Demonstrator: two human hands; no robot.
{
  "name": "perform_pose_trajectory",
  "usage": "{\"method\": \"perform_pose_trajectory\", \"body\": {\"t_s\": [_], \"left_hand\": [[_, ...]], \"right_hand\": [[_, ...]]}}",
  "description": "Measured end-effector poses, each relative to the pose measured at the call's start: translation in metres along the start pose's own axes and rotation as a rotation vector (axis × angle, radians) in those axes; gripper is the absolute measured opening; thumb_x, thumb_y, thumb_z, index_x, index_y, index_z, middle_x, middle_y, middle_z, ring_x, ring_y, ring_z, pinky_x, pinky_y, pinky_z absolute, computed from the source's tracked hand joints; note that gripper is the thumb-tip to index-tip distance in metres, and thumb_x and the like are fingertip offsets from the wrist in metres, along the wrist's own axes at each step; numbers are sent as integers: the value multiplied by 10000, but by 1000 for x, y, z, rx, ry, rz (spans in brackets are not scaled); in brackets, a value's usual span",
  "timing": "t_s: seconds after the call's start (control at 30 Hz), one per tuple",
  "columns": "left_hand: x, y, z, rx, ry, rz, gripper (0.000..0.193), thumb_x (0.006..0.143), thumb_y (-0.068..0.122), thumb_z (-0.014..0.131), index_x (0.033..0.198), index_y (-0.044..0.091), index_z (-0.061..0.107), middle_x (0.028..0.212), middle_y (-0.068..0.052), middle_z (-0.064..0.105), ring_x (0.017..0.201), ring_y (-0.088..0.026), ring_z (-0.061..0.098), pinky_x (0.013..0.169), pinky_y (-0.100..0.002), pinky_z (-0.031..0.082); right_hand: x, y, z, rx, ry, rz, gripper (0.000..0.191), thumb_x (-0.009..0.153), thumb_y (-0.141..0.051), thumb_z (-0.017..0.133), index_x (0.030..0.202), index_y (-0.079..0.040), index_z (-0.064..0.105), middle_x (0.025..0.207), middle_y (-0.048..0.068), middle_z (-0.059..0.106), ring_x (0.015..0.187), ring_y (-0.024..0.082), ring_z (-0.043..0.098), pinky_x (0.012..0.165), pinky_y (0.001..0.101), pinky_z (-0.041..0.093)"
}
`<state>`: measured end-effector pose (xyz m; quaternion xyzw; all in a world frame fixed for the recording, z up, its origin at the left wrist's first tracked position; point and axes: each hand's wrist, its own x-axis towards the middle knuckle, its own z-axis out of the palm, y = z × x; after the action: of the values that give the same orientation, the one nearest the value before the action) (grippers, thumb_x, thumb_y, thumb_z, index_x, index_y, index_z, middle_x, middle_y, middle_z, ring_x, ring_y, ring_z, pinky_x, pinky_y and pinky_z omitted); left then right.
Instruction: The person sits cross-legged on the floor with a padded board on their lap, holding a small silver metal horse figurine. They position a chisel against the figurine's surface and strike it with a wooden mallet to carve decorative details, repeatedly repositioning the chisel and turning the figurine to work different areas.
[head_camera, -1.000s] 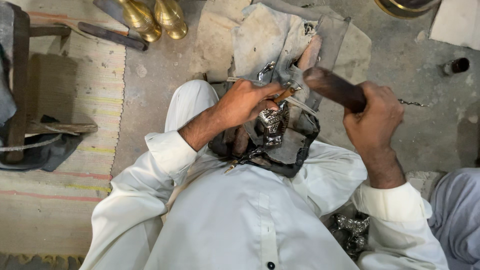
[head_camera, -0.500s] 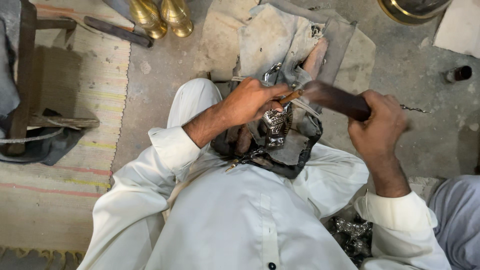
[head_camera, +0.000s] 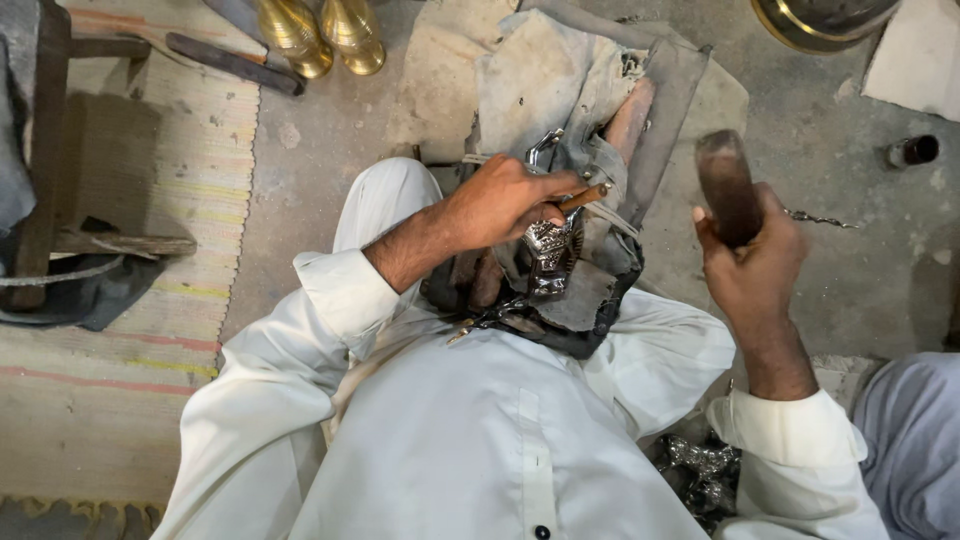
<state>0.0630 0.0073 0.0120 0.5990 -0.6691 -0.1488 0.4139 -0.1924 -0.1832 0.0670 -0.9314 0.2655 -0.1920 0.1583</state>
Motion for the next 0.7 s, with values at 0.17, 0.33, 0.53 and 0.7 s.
{"method": "perform_pose_trajectory", "body": {"t_s": [0.17,0.33,0.53,0.7], "left_hand": [[1,0,1,4,-42,-74,385,932,211,769,1266,82,626,732,-158,689,661,-363,684,609,-470,510],[-4,5,-7,-61,2,-82,327,959,172,773,1239,86,628,818,-139,725,717,-338,706,642,-455,521],[-25,20,6,-244,366,-225,376,948,156,780,1277,70,621,1017,-135,774,894,-236,802,739,-326,620],[-40,27,31,-197,489,-306,367,959,175,802,1254,54,621,994,-133,769,903,-236,800,756,-323,617]], "right_hand": [[-5,3,-2,-77,60,-33,173,843,9,758,986,-24,666,892,165,659,881,364,630,769,443,468],[-1,0,-7,-194,-28,-99,189,860,-18,770,1011,-27,656,920,161,669,882,372,644,787,440,487],[8,-14,-12,-36,-281,168,308,844,-221,830,1067,-63,689,801,155,673,714,339,671,664,432,505],[20,-24,-5,-26,-382,192,339,888,-315,841,1078,-68,708,728,159,659,632,324,655,637,427,506]]}}
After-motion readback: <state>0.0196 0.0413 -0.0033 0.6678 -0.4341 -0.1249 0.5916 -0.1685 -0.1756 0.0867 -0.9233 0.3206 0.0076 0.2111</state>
